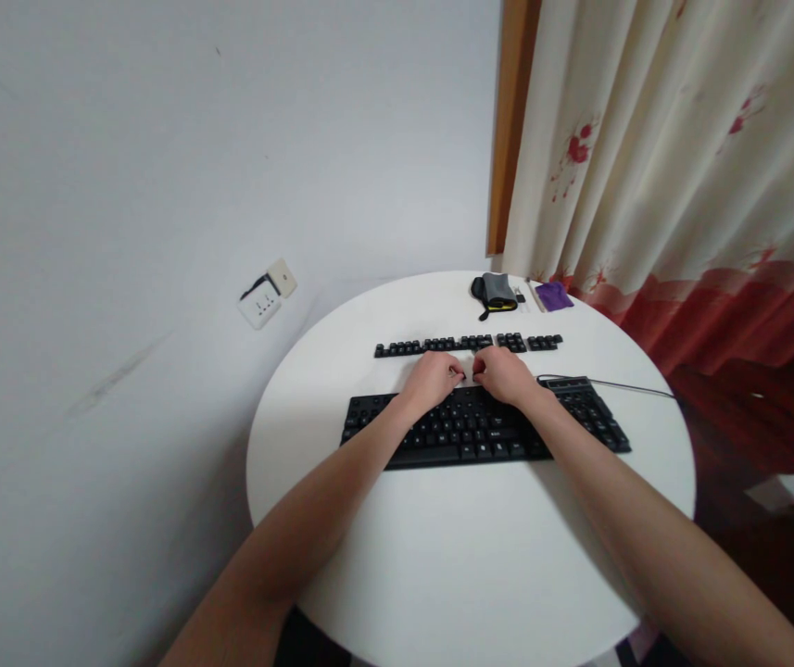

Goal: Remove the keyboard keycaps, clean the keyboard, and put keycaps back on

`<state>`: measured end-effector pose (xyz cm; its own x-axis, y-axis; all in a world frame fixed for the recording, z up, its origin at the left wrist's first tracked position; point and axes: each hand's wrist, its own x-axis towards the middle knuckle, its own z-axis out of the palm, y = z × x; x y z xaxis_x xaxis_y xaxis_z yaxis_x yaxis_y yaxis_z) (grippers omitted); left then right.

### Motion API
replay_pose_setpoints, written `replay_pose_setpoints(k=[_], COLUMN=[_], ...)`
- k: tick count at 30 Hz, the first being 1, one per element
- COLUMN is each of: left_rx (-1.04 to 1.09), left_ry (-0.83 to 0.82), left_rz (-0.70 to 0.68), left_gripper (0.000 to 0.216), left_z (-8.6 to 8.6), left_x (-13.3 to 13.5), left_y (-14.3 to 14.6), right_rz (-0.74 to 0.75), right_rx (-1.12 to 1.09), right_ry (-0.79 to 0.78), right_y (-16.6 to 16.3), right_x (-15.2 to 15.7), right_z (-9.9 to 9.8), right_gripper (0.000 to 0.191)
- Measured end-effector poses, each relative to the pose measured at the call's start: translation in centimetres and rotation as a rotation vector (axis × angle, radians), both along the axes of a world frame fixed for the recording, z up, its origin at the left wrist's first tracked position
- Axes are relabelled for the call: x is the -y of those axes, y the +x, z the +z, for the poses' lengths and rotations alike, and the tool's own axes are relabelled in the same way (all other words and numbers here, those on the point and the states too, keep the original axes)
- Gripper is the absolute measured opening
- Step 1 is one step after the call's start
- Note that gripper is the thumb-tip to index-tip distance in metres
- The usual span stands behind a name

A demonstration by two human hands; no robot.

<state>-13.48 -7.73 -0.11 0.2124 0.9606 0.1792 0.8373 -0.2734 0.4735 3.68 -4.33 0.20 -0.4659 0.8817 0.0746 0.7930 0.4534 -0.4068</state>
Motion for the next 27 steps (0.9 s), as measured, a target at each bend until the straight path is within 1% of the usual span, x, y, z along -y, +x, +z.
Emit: replay_pose_setpoints(k=[4, 7, 9, 11, 13, 19, 27], left_rx=[0.074, 0.159, 0.224, 0.253, 0.252, 0.211, 0.143], left_ry=[-0.036, -0.151, -0.265, -0.362, -0.417, -0.436, -0.382], left_rz=[-0.023, -0.082, -0.160, -0.234, -0.278, -0.289, -0.234], left_gripper=[0.019, 0.020, 0.021, 0.022, 0.021, 0.020, 0.015], left_z=[0.9, 2.2, 2.9, 3.4, 3.6, 3.2, 3.6], left_x=[0.5, 1.2, 1.7, 2.2, 2.4, 2.5, 3.1], left_y=[-0.5, -1.1, -1.4, -1.5, -1.5, -1.2, -0.4], right_rz=[0.042, 0.125, 0.253, 0.390, 0.464, 0.494, 0.510], right_rx=[-0.031, -0.074, -0.126, -0.175, -0.196, -0.193, -0.123], right_ry=[-0.014, -0.037, -0.122, -0.247, -0.342, -0.494, -0.483], right_y=[0.2, 0.7, 1.3, 1.9, 2.4, 2.7, 2.2], right_x=[-0.4, -0.5, -0.4, -0.2, 0.1, 0.7, 0.9], right_z=[0.2, 1.1, 1.9, 2.5, 3.0, 3.4, 3.1], right_gripper=[0.019, 0.015, 0.014, 0.015, 0.016, 0.019, 0.020])
